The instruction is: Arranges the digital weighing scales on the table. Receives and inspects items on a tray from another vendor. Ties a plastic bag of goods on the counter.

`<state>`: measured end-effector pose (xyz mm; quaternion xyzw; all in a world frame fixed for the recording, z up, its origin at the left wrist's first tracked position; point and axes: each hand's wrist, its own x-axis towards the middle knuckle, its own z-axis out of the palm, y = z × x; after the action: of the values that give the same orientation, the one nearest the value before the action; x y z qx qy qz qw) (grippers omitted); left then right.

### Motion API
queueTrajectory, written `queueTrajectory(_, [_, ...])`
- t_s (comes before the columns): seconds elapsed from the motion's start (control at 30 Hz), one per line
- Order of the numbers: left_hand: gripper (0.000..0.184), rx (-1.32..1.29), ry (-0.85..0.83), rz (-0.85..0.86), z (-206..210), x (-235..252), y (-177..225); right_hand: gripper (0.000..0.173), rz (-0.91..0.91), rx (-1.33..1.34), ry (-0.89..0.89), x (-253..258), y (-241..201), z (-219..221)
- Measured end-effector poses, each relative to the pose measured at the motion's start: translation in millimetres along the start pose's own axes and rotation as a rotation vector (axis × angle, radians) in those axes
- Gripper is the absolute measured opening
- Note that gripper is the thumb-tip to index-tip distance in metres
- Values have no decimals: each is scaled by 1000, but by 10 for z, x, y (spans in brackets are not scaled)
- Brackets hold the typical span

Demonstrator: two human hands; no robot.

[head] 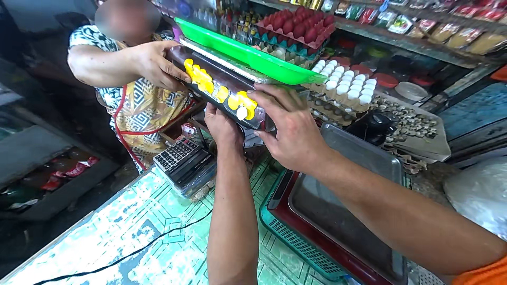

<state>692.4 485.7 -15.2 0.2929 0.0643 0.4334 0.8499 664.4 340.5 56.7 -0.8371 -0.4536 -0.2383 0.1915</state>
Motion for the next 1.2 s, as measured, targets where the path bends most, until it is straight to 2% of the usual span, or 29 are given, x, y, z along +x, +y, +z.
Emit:
queueTrajectory(0.13, [15, -27, 13, -13, 29, -9, 13, 71, 1, 0, 1, 14, 11, -9])
queueTrajectory(0.3, [10, 51, 23, 48, -4, 35, -24, 72, -1, 4, -5, 13, 9, -14])
queueTrajectory(0.43, [10, 99, 26, 31, -39, 45, -22, 72, -7, -9, -3, 3, 3, -2])
queueTrajectory(0.67, [12, 55, -25, 60, -42, 68, -46, 71, -16, -1, 1, 0, 13, 2])
queueTrajectory(1.0, [13, 55, 41, 93, 39, -4, -57, 72, -25, -3, 7, 4, 17, 0])
queueTrajectory(1.2, [13, 48, 13, 136, 16, 20, -79, 71, -17, -11, -4, 14, 32, -16])
